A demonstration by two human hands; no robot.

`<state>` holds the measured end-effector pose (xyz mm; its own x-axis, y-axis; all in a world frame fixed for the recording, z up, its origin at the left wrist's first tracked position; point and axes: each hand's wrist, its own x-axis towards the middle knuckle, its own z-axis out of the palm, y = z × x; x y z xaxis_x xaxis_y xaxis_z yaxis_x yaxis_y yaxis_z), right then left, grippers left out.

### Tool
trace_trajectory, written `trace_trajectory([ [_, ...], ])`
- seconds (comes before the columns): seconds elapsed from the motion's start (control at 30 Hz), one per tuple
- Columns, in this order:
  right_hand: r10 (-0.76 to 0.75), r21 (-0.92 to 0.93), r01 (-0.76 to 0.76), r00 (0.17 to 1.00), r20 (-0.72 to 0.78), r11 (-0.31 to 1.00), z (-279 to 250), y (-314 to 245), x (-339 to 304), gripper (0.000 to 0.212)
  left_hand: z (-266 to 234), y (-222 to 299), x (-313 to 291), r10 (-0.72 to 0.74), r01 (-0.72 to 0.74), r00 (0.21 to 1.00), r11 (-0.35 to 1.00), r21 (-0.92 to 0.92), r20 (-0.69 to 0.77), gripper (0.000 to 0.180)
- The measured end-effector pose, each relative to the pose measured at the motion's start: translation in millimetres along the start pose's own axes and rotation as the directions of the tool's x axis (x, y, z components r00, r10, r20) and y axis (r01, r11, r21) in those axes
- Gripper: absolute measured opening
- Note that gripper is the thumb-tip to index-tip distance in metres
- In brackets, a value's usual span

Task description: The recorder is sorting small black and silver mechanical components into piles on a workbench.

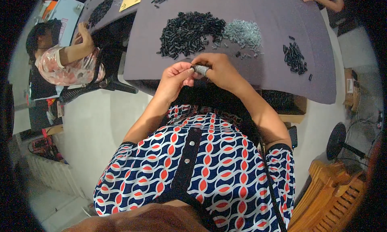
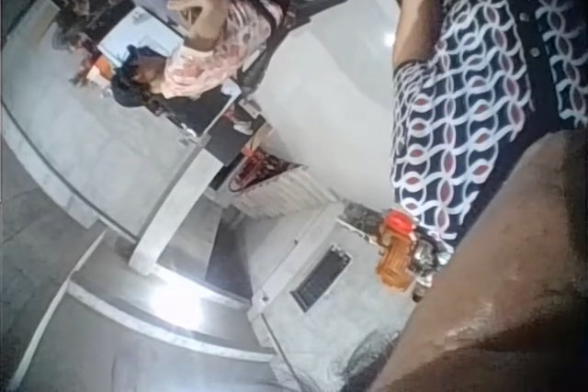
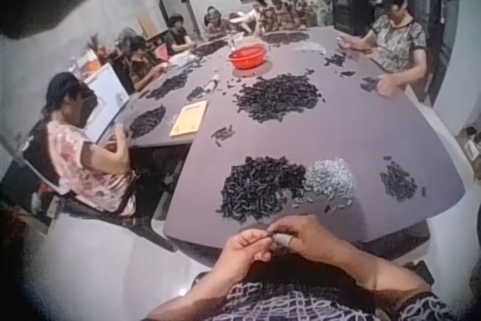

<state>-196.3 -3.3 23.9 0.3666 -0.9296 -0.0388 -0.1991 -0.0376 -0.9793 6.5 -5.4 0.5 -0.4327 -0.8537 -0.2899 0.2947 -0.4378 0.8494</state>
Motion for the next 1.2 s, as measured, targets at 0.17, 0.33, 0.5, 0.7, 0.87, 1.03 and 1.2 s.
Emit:
trace_trajectory([
  [0.17, -0.292, -0.042, 0.289, 0.938, -0.187, 0.956, -1, 14, 8, 0.024, 0, 5, -3, 0.034, -0.034, 0.999, 0.999, 0.018, 0.016, 0.011],
  [0.33, 0.032, 0.303, -0.026, 0.999, -0.017, 0.953, -3, 0, 4, 0.022, -1, 5, -5, 0.037, -0.037, 0.999, 0.999, 0.032, 0.014, 0.011],
  [0.5, 0.0, 0.407, -0.009, 1.0, 0.022, 0.913, -5, 4, 5, 0.015, 1, 7, -6, 0.051, -0.052, 0.998, 0.997, 0.055, 0.021, 0.011],
  [0.7, -0.081, 0.302, 0.064, 0.996, 0.045, 0.951, -7, 6, 5, 0.014, 1, 10, -7, 0.067, -0.07, 0.997, 0.994, 0.089, 0.031, 0.011],
  [0.87, -0.086, 0.272, 0.082, 0.996, 0.002, 0.959, -10, -2, 6, 0.016, 4, 13, -7, 0.091, -0.092, 0.996, 0.988, 0.125, 0.018, 0.011],
  [1.03, -0.079, 0.251, 0.065, 0.996, 0.045, 0.966, -9, -3, 7, 0.014, 4, 14, -8, 0.106, -0.11, 0.994, 0.977, 0.183, 0.03, 0.011],
  [1.2, -0.187, 0.151, 0.184, 0.982, 0.003, 0.971, -6, -9, 7, 0.017, 3, 14, -10, 0.049, -0.059, 0.997, 0.982, 0.179, 0.06, 0.012],
])
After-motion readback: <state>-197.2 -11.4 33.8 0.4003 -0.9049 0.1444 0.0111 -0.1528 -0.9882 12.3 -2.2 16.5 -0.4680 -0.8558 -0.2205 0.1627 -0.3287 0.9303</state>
